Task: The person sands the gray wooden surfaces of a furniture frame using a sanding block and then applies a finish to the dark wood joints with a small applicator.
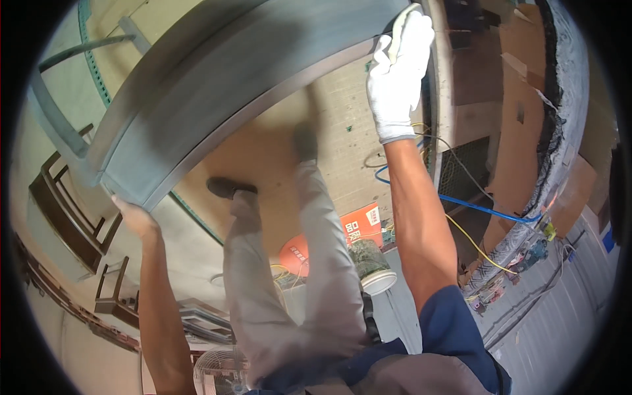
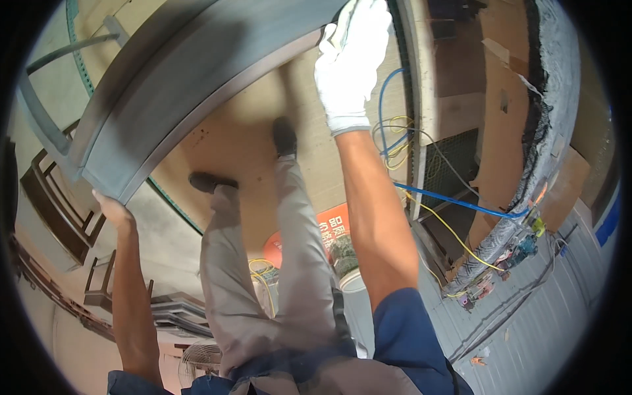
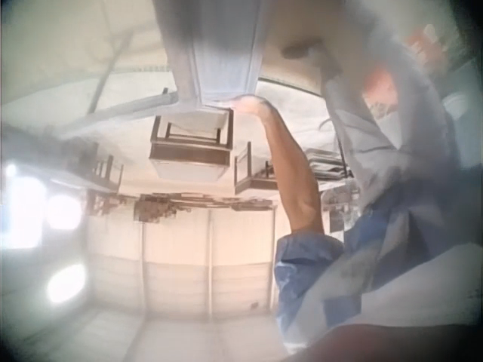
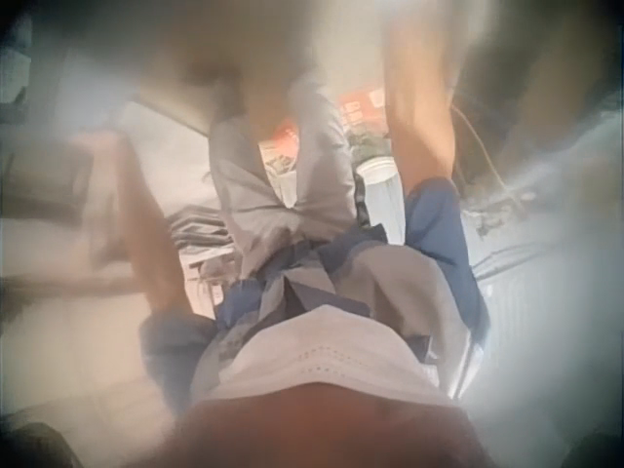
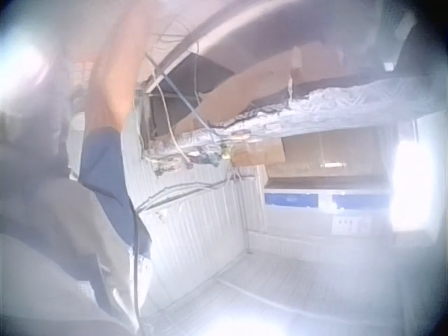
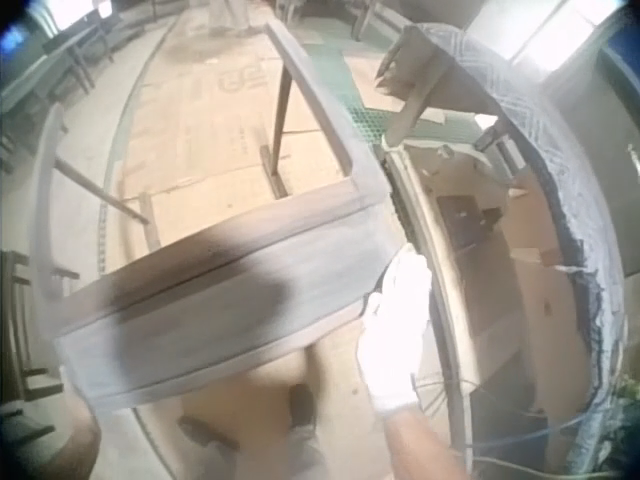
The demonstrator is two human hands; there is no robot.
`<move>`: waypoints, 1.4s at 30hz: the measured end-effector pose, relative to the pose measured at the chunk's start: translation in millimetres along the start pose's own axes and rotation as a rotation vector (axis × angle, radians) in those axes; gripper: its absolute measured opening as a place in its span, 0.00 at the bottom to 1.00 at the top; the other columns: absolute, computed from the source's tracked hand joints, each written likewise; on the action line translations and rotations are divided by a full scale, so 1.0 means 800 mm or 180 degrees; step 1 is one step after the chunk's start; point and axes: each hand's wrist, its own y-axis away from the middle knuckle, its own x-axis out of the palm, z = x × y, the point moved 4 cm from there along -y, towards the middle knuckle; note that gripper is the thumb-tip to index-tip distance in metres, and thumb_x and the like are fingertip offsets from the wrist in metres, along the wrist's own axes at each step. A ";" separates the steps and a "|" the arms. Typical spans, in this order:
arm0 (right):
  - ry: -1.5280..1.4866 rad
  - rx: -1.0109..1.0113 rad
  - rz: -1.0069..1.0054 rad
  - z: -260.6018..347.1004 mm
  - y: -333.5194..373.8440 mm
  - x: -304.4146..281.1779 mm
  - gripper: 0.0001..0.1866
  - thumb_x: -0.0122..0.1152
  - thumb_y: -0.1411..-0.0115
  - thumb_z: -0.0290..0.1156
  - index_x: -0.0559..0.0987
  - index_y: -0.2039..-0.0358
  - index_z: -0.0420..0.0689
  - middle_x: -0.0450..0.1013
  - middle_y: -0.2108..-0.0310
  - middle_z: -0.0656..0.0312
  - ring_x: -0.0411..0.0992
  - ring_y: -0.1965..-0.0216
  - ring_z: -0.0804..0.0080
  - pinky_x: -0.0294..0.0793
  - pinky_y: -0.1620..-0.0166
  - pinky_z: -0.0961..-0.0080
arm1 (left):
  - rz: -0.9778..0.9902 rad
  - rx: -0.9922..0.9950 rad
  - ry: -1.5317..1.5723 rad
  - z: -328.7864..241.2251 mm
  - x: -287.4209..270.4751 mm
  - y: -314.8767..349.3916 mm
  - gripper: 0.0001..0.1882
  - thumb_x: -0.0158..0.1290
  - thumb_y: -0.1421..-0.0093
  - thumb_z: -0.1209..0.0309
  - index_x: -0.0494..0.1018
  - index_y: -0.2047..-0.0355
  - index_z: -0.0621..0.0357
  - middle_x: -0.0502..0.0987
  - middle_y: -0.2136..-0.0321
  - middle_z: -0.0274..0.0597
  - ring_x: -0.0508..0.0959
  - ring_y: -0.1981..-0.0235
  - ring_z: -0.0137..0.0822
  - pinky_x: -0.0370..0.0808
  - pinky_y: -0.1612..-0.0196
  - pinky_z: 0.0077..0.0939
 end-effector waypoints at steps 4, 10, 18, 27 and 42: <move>-0.0375 0.0308 0.1527 0.183 0.070 0.013 0.36 0.59 0.37 0.38 0.67 0.32 0.32 0.60 0.30 0.36 0.55 0.27 0.39 0.50 0.26 0.43 | 0.0231 -0.0170 0.0395 0.019 0.015 -0.008 0.42 0.35 0.23 0.43 0.58 0.29 0.74 0.62 0.28 0.51 0.63 0.29 0.45 0.57 0.27 0.33; -0.0587 -0.0739 0.2196 0.440 0.246 0.095 0.37 0.47 0.34 0.34 0.58 0.24 0.49 0.53 0.23 0.57 0.49 0.22 0.59 0.43 0.23 0.54 | 0.1434 -0.1186 0.1261 0.053 -0.003 -0.050 0.32 0.38 0.23 0.45 0.70 0.39 0.62 0.75 0.44 0.45 0.72 0.40 0.39 0.64 0.33 0.32; -0.0438 -0.2085 0.3013 0.433 0.190 0.042 0.42 0.56 0.45 0.30 0.63 0.28 0.40 0.59 0.28 0.42 0.59 0.27 0.50 0.55 0.27 0.54 | 0.2466 -0.0966 0.2064 0.078 -0.004 0.036 0.37 0.39 0.22 0.48 0.59 0.29 0.70 0.67 0.32 0.49 0.66 0.31 0.41 0.57 0.27 0.37; 0.0256 -0.2114 0.2473 0.530 0.139 0.084 0.39 0.58 0.42 0.32 0.63 0.30 0.34 0.62 0.31 0.38 0.60 0.29 0.43 0.54 0.27 0.52 | 0.2841 -0.0071 -0.1558 0.030 -0.020 0.067 0.36 0.62 0.40 0.73 0.65 0.31 0.63 0.77 0.41 0.58 0.77 0.38 0.47 0.72 0.37 0.36; 0.0537 -0.2868 0.3067 0.523 0.162 0.094 0.34 0.56 0.40 0.27 0.66 0.32 0.35 0.61 0.31 0.38 0.59 0.30 0.38 0.55 0.27 0.47 | 0.1899 0.0559 0.0756 0.012 -0.020 0.093 0.42 0.65 0.44 0.67 0.62 0.29 0.54 0.77 0.41 0.54 0.78 0.42 0.56 0.77 0.43 0.41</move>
